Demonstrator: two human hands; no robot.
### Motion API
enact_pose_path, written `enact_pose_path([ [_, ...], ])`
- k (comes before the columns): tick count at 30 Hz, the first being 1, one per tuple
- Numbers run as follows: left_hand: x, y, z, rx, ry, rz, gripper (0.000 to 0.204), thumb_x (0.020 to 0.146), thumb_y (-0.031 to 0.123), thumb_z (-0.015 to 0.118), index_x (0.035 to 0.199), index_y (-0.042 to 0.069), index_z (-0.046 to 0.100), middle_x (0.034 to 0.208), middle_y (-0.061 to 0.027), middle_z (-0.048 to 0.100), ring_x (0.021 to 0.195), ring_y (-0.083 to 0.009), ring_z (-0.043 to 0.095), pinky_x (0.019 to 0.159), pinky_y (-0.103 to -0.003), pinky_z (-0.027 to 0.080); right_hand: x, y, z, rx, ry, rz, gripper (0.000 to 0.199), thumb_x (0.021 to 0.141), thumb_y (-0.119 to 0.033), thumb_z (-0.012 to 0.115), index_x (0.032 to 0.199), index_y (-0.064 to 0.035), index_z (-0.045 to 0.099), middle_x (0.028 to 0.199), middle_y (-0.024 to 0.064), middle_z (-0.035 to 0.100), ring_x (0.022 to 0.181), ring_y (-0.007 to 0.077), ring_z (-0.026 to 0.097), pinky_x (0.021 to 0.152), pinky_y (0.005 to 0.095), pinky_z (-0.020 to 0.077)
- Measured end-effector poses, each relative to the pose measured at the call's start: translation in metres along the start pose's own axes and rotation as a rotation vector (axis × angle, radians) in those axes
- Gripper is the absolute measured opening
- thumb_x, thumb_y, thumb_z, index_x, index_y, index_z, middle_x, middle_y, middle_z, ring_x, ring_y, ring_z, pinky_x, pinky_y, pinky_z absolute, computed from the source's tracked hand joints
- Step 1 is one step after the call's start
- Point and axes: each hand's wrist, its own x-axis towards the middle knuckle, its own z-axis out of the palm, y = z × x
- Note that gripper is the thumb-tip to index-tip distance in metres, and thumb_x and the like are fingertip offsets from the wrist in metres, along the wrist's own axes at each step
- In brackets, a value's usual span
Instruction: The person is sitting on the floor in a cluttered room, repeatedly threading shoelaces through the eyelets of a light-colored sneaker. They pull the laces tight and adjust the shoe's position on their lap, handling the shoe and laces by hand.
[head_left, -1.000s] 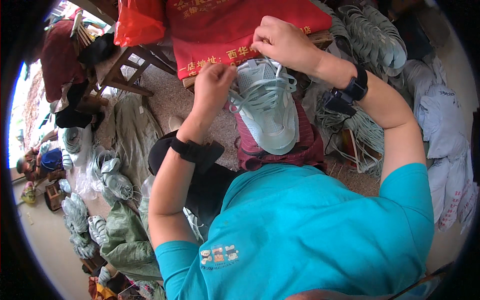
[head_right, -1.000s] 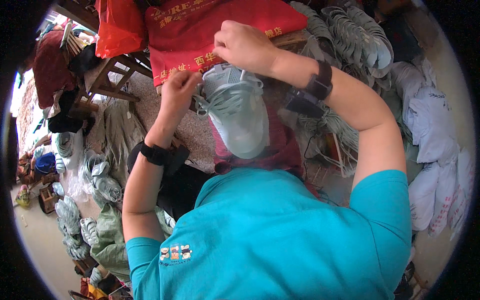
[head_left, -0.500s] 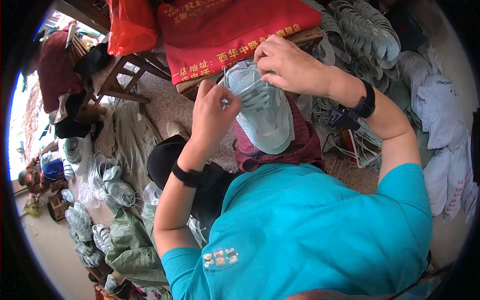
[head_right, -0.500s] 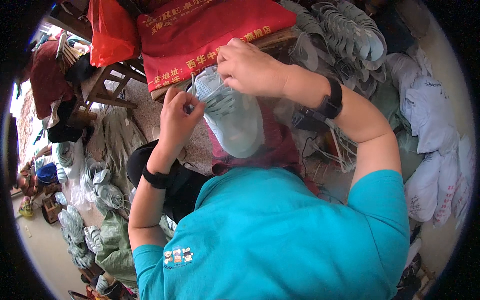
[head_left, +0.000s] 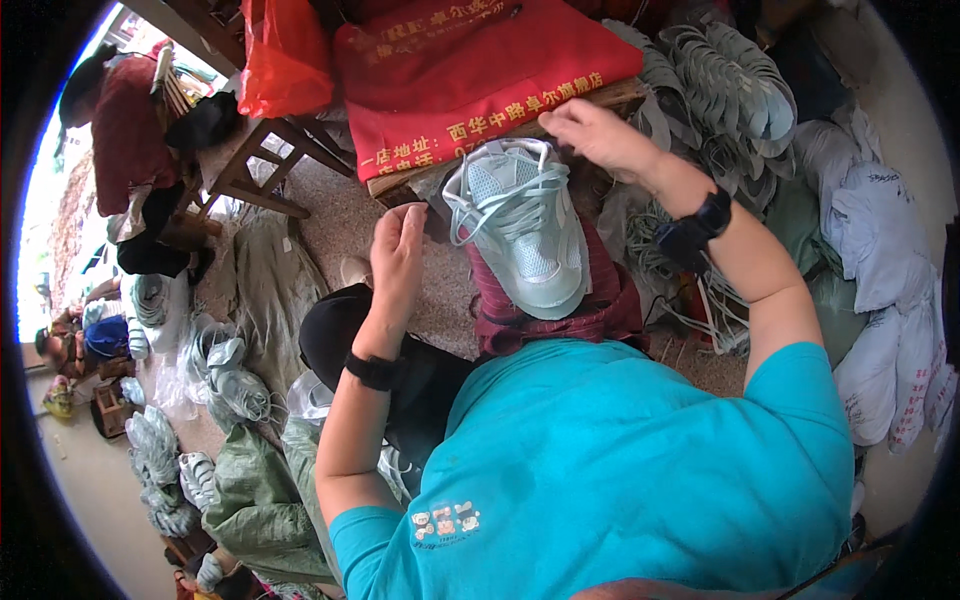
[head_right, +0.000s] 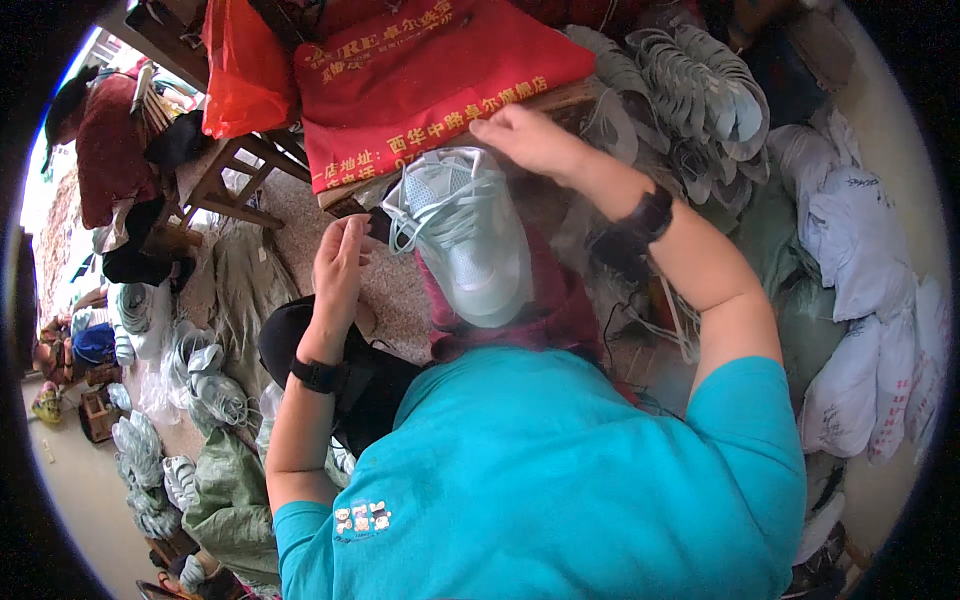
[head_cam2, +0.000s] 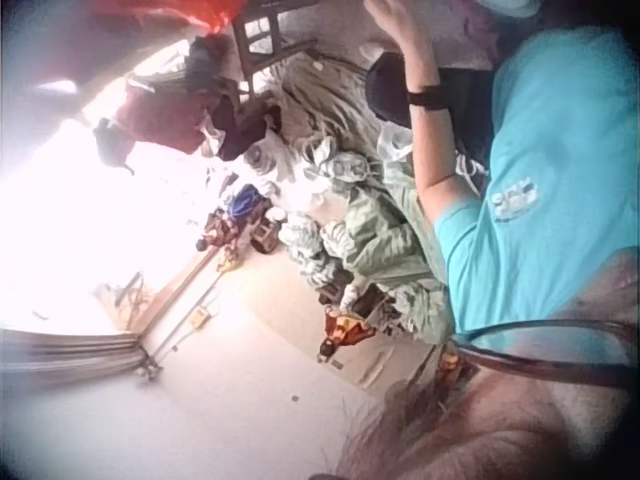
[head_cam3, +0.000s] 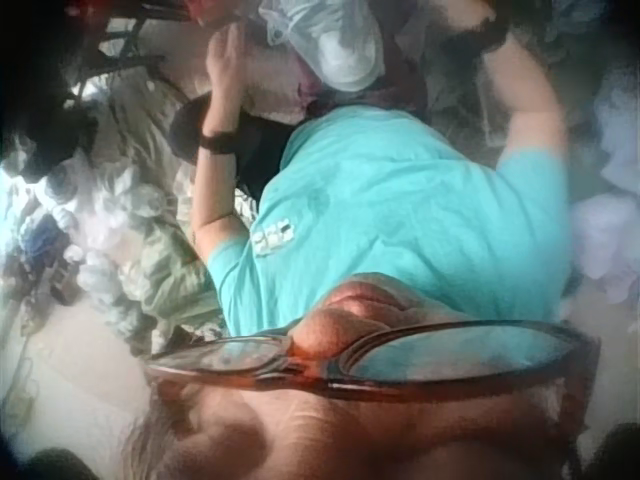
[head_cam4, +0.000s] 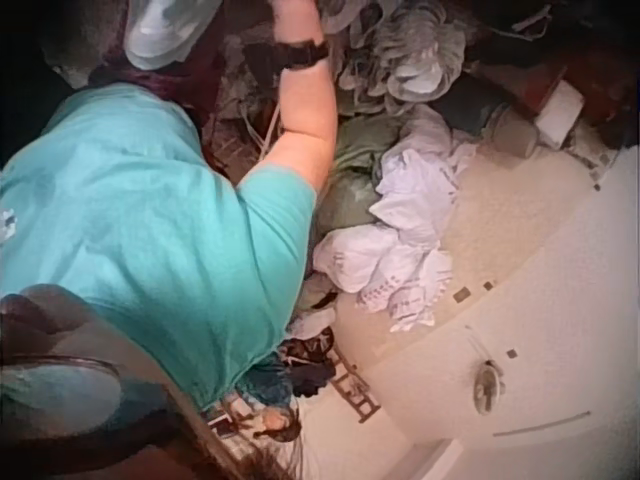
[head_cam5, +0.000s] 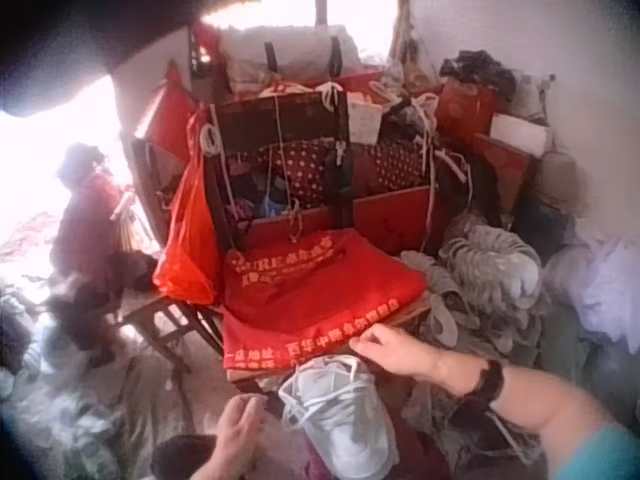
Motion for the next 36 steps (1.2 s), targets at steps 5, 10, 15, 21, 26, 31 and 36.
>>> enact_pose_path([
  [5, 0.001, 0.019, 0.031, -0.248, -0.165, -0.156, 0.052, 0.104, 0.047, 0.037, 0.126, 0.004, 0.057, 0.109, -0.0022, 0.058, 0.091, -0.0098, 0.053, 0.080, -0.027, 0.043, -0.010, -0.004, 0.028, 0.461, -0.309, 0.165, 0.056, 0.098, -0.052, 0.047, 0.122, -0.0041, 0.062, 0.118, 0.0068, 0.063, 0.111, 0.0170, 0.054, 0.101, 0.0325, 0.0386],
  [10, -0.010, 0.036, 0.036, -0.266, -0.179, 0.124, 0.048, 0.104, 0.032, 0.043, 0.136, -0.003, 0.047, 0.130, -0.0090, 0.054, 0.120, -0.0158, 0.049, 0.102, -0.029, 0.039, -0.024, -0.007, 0.002, 0.619, -0.490, 0.011, 0.051, 0.099, -0.039, 0.049, 0.129, 0.0011, 0.056, 0.119, 0.0101, 0.064, 0.108, 0.0190, 0.060, 0.097, 0.0319, 0.0450],
  [15, -0.030, 0.062, 0.027, -0.455, -0.277, 0.069, 0.042, 0.103, 0.021, 0.048, 0.138, -0.002, 0.045, 0.132, -0.0073, 0.054, 0.119, -0.0133, 0.050, 0.102, -0.027, 0.039, -0.061, -0.039, -0.001, 1.080, -0.556, 0.161, 0.066, 0.097, -0.052, 0.050, 0.134, 0.0034, 0.049, 0.127, 0.0160, 0.060, 0.117, 0.0229, 0.059, 0.102, 0.0391, 0.0464],
  [21, -0.049, 0.057, -0.070, 0.016, 0.153, 0.245, 0.032, 0.101, 0.022, 0.051, 0.122, -0.002, 0.058, 0.115, -0.0081, 0.062, 0.093, -0.0145, 0.063, 0.085, -0.028, 0.048, -0.063, -0.153, 0.005, 0.783, -0.468, -0.215, 0.068, 0.085, -0.040, 0.069, 0.132, 0.0047, 0.049, 0.124, 0.0147, 0.061, 0.106, 0.0205, 0.065, 0.090, 0.0333, 0.0544],
  [26, -0.123, -0.016, -0.180, -0.329, 0.770, -0.013, 0.032, 0.099, 0.028, 0.053, 0.117, 0.003, 0.062, 0.110, -0.0058, 0.066, 0.088, -0.0126, 0.062, 0.080, -0.027, 0.047, 0.027, -0.180, 0.003, 0.151, -0.036, -0.650, 0.041, 0.088, -0.030, 0.072, 0.115, -0.0016, 0.061, 0.104, 0.0036, 0.067, 0.089, 0.0081, 0.063, 0.079, 0.0243, 0.0509],
  [31, -0.226, -0.113, -0.214, -0.217, 1.085, -0.370, 0.026, 0.095, 0.025, 0.061, 0.108, 0.003, 0.064, 0.093, -0.0022, 0.066, 0.073, -0.0086, 0.060, 0.065, -0.023, 0.047, 0.183, -0.134, 0.020, -0.638, 0.536, -0.653, 0.067, 0.082, -0.061, 0.066, 0.093, 0.0039, 0.060, 0.089, 0.0231, 0.067, 0.083, 0.0295, 0.066, 0.080, 0.0402, 0.0495],
  [36, -0.307, -0.199, -0.204, -0.119, 1.101, -0.715, 0.027, 0.094, 0.025, 0.063, 0.109, 0.003, 0.064, 0.093, -0.0035, 0.066, 0.068, -0.0082, 0.059, 0.057, -0.022, 0.046, 0.287, -0.046, 0.034, -0.257, 0.188, -0.362, 0.068, 0.088, -0.048, 0.065, 0.123, 0.0092, 0.054, 0.117, 0.0227, 0.062, 0.110, 0.0268, 0.058, 0.094, 0.0335, 0.0429],
])
